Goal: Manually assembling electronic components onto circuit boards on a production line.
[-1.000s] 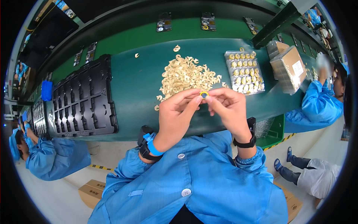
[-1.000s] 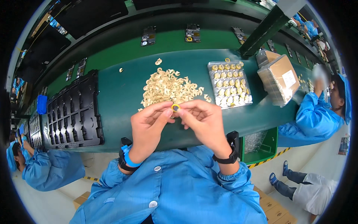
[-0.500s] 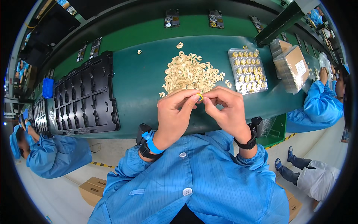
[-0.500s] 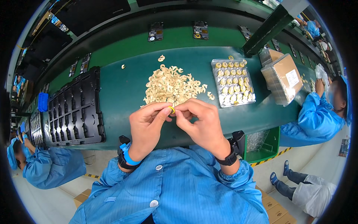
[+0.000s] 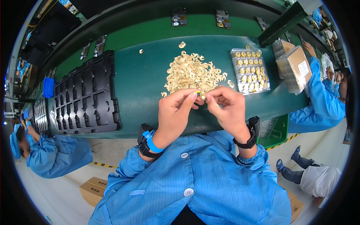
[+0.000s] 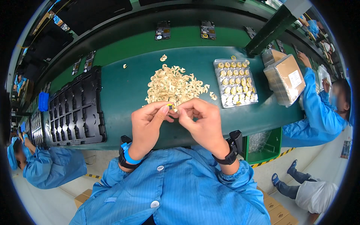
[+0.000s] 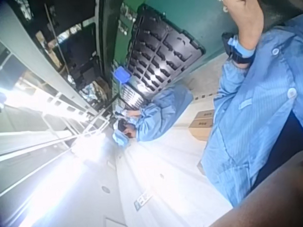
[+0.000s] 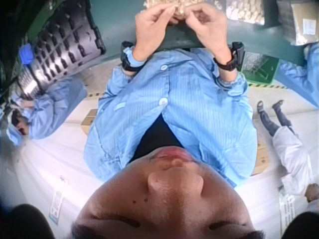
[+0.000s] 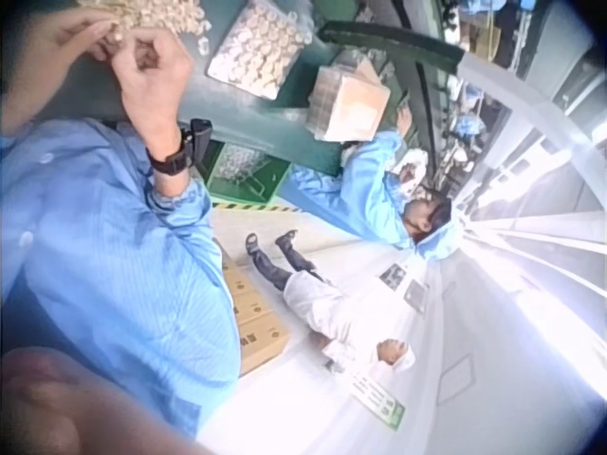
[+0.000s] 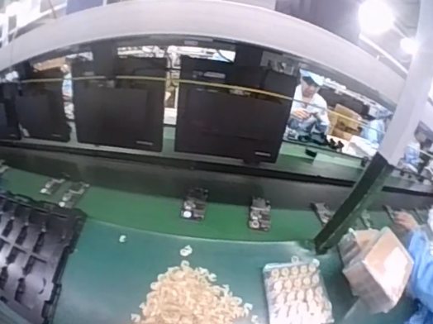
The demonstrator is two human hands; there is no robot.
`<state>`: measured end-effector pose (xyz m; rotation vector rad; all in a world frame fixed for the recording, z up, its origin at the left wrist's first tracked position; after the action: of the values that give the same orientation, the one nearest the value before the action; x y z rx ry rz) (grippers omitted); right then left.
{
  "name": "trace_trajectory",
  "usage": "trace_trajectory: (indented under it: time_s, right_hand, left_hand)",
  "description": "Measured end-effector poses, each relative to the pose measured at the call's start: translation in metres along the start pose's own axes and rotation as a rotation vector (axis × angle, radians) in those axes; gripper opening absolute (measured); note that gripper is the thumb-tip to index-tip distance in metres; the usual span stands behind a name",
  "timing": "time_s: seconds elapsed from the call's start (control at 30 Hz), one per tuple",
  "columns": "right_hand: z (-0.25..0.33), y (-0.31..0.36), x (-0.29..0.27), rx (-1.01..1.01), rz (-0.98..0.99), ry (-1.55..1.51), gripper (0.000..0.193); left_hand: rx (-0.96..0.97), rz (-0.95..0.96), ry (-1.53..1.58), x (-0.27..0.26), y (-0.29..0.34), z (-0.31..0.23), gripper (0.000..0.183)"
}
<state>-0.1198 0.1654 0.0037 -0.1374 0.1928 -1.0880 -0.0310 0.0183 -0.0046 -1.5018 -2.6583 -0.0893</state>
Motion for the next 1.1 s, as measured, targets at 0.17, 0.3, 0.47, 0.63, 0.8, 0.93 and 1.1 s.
trace_trajectory:
  time_s: [0.17,0.3,0.47,0.63,0.8,0.93,1.1]
  right_hand:
    - [-0.021,-0.013,-0.021,0.190,-0.094,0.292,0.010]
    - [-0.017,-0.017,-0.012,0.020,-0.039,0.454,0.016]
    - [-0.004,-0.014,0.004,-0.180,0.064,0.189,0.014]
    - [0.005,-0.013,-0.002,-0.473,0.012,0.387,0.017]
    - [0.009,-0.012,-0.002,-0.728,0.063,0.445,0.023]
    - [0.005,-0.012,0.000,-0.658,0.074,0.394,0.021]
    - [0.000,-0.013,0.001,-0.127,0.128,0.116,0.014]
  left_hand:
    - [0.012,-0.048,0.052,-0.005,-0.005,0.005,0.021]
    - [0.013,-0.058,0.072,-0.006,-0.007,0.009,0.020]
    - [-0.010,-0.050,0.126,-0.002,-0.006,0.007,0.018]
    - [-0.135,-0.017,0.210,-0.007,-0.007,0.007,0.014]
    - [-0.241,0.030,0.336,-0.007,-0.003,-0.004,0.016]
    - [-0.172,0.008,0.234,-0.009,-0.005,-0.001,0.015]
    - [-0.084,0.002,0.073,-0.010,-0.004,-0.005,0.015]
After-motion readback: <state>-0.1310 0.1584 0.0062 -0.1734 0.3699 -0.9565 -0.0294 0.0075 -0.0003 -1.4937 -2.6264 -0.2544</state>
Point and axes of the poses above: each hand's wrist, its own y-axis away from the middle knuckle, its own x-axis out of the palm, z = x × y, the point moved 2 cm from there along -y, towards the middle knuckle, and after that the axes turned 6 degrees about -z, right-handed, at the moved point
